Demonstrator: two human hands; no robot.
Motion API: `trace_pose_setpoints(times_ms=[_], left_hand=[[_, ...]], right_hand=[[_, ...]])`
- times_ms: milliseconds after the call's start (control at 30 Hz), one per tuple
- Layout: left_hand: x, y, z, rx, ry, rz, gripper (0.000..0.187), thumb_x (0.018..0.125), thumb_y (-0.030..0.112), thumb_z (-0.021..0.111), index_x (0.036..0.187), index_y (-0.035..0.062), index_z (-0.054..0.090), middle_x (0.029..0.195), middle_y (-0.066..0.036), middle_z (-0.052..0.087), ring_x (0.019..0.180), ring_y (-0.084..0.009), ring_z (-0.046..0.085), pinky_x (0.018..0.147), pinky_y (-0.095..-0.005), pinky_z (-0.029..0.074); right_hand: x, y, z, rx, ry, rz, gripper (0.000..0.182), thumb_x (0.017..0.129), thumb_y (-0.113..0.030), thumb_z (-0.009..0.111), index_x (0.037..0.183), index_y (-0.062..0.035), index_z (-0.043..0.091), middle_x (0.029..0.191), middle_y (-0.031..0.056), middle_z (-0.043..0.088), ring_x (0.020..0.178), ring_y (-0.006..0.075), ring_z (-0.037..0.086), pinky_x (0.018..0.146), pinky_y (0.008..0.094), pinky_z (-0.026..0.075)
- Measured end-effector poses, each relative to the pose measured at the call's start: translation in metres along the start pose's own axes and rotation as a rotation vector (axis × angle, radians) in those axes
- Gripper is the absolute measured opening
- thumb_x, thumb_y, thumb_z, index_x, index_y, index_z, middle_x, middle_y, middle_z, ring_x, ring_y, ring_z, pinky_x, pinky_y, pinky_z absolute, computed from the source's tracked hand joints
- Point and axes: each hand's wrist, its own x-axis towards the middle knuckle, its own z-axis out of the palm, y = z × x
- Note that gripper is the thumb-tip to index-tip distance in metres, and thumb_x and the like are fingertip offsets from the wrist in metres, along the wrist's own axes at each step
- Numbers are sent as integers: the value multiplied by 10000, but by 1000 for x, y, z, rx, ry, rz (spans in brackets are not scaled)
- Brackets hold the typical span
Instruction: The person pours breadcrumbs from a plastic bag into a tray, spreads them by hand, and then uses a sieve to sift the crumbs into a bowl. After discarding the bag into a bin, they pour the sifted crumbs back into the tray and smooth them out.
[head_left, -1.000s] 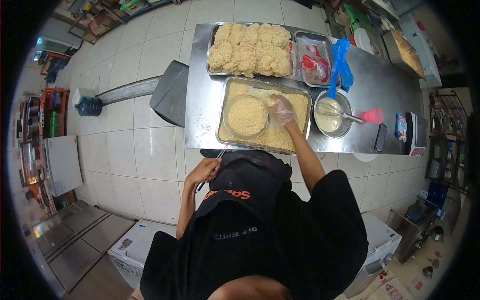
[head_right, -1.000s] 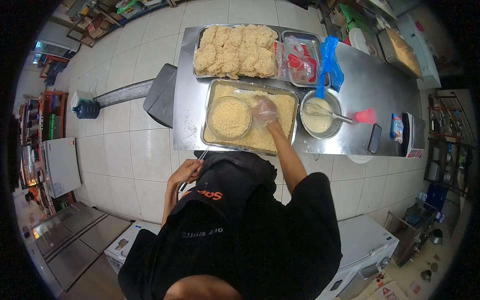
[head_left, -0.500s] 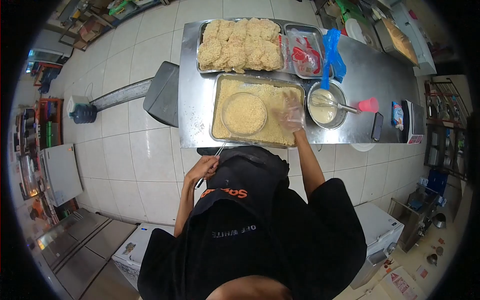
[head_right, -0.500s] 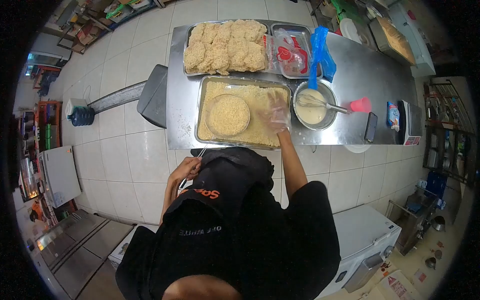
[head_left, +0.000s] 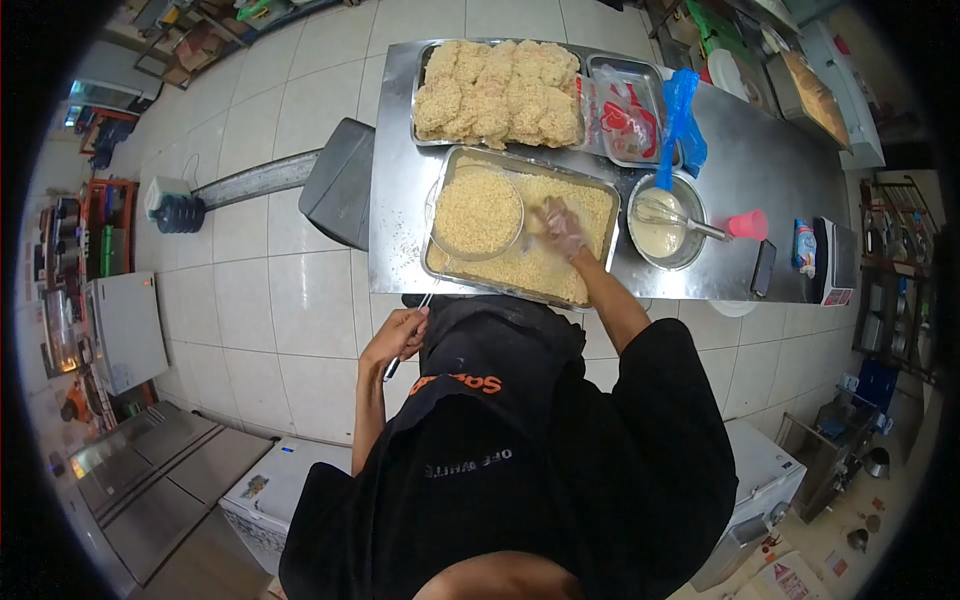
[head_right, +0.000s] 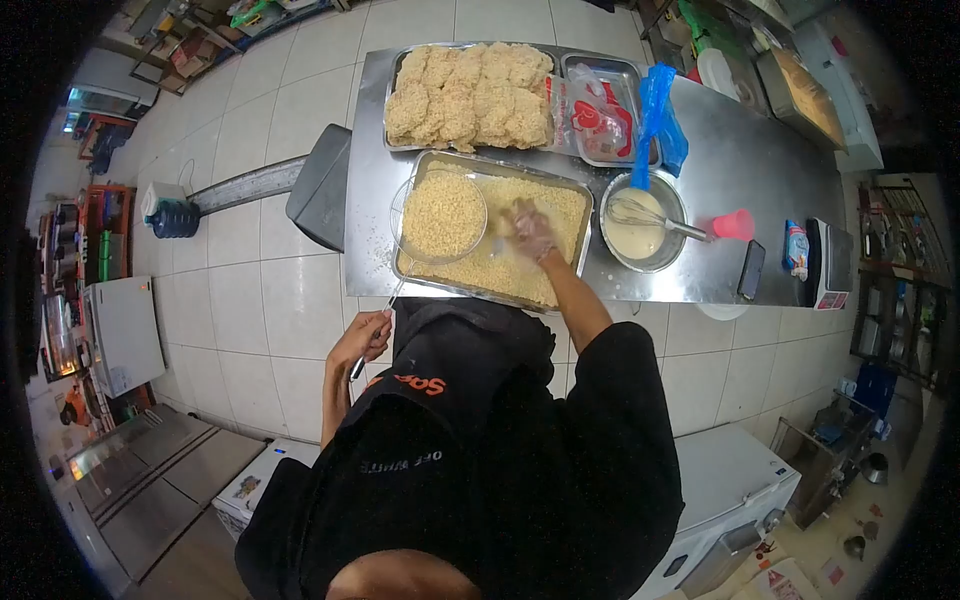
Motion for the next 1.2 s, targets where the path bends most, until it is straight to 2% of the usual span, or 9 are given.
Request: trace_pose_setpoints(times_ms=[167,233,433,533,700,767,867,967,1200], left_hand=[[8,-15,-7,29,-3,-23,394,964,344,434,654,105,394,461,44,289,311,-66,241,303,-232,185],[14,-18,-7,47,-12,-30,399,964,330,434,639,104,386,460,44,299,319,-59,254,303,-230,190],[37,-17,0,79,-74,-56,384,961,322,441,651,101,394,470,39,321,329,-57,262,309,-228,198],[50,-15,4,61,-108,-71,380,958,325,447,657,98,403,477,35,334,328,-58,268,309,-228,196],[50,-7,0,67,-99,-85,388,958,327,448,648,99,397,476,37,320,327,-62,262,307,-233,186],[50,-7,-4,45,-112,-80,377,956,325,452,660,97,405,477,36,327,330,-60,267,311,-231,188],[44,-2,-7,40,-116,-60,371,958,318,447,662,100,397,478,39,319,335,-59,257,313,-230,186],[35,9,-6,38,-102,-51,367,962,314,441,666,102,393,481,47,315,341,-53,259,315,-224,188],[20,37,2,80,-78,8,404,967,344,431,645,103,390,480,51,302,349,-49,272,313,-219,209]], right_hand=[[29,26,-12,692,-28,218,350,782,-338,591,1071,-146,539,1036,114,557,932,300,580,777,399,488],[35,-3,-46,301,35,233,314,772,-319,599,1012,-124,544,1008,125,566,858,319,590,761,397,489],[35,-84,-81,693,15,275,469,758,-332,664,1147,-96,553,1133,108,571,984,275,582,824,370,486],[33,-108,-112,380,-47,37,460,780,-293,644,1179,-97,523,1216,122,516,1025,306,566,787,367,500],[-11,-79,-131,1970,274,346,421,855,-162,597,1235,-22,480,1243,154,507,1134,287,520,890,356,471],[-47,-17,-98,644,150,180,492,832,-225,631,1239,1,471,1179,207,552,1130,326,523,902,385,462],[-87,-11,-116,261,-402,342,567,802,-278,649,1248,17,461,1135,241,574,1090,370,538,907,403,453],[-102,-35,-82,262,-589,412,619,774,-308,655,1260,18,452,1189,280,526,1049,402,550,901,414,454],[-84,-60,-37,578,137,321,627,710,-162,663,1263,16,428,915,204,575,847,342,596,784,409,477]])
